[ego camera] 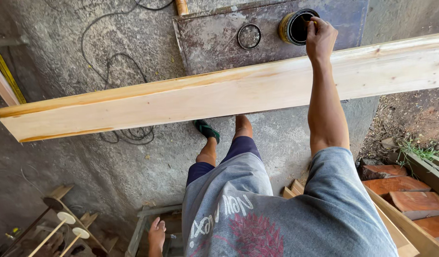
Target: The person applies a clear finish to a long wooden plank using a brush. They repeatedly dip the brush into a can of finish and spread it along the plank's surface, flipping the plank to coat both sides.
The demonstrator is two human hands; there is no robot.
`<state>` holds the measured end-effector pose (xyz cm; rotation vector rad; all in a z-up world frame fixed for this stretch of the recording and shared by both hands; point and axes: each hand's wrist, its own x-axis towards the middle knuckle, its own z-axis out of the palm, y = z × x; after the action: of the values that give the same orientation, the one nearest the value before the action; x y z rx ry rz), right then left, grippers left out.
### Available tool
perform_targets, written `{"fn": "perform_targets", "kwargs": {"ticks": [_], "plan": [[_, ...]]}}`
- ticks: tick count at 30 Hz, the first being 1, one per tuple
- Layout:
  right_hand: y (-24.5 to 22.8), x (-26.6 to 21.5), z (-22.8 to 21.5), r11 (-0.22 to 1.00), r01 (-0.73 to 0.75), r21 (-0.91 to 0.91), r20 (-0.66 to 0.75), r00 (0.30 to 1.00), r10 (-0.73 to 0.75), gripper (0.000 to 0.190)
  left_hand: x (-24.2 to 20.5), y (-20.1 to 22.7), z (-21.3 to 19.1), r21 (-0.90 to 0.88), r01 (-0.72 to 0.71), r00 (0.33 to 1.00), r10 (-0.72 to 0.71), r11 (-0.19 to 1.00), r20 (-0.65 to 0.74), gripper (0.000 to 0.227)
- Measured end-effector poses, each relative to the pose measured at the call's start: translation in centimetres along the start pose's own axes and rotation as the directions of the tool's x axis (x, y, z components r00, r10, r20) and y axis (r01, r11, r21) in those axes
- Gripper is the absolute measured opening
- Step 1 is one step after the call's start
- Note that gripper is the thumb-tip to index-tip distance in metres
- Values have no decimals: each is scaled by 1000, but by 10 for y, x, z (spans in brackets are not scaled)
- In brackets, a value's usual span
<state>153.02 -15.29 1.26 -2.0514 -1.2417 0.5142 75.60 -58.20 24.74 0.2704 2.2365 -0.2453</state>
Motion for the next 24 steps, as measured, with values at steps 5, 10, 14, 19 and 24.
{"fn": "perform_targets", "kwargs": {"ticks": [5, 10, 14, 19, 24], "plan": [[12, 7, 11, 993, 83, -89, -9, 996, -84, 18, 1, 1, 7, -19, -43, 999, 43, 999, -5, 57], [9, 1, 4, 998, 58, -18, -30, 998, -59, 19, 5, 13, 8, 75, -95, 995, 97, 993, -22, 54], [-3, -14, -19, 982, -140, 128, -138, 978, 157, 19, 14, 18, 4, 120, -135, 989, 140, 984, -41, 53], [-1, -45, -49, 953, -204, 225, -247, 934, 258, 18, 28, 54, -11, 205, -253, 967, 255, 945, 19, 52], [20, -69, -49, 880, -277, 387, -282, 873, 399, 20, 43, 117, -38, 293, -388, 919, 392, 874, 50, 60]]}}
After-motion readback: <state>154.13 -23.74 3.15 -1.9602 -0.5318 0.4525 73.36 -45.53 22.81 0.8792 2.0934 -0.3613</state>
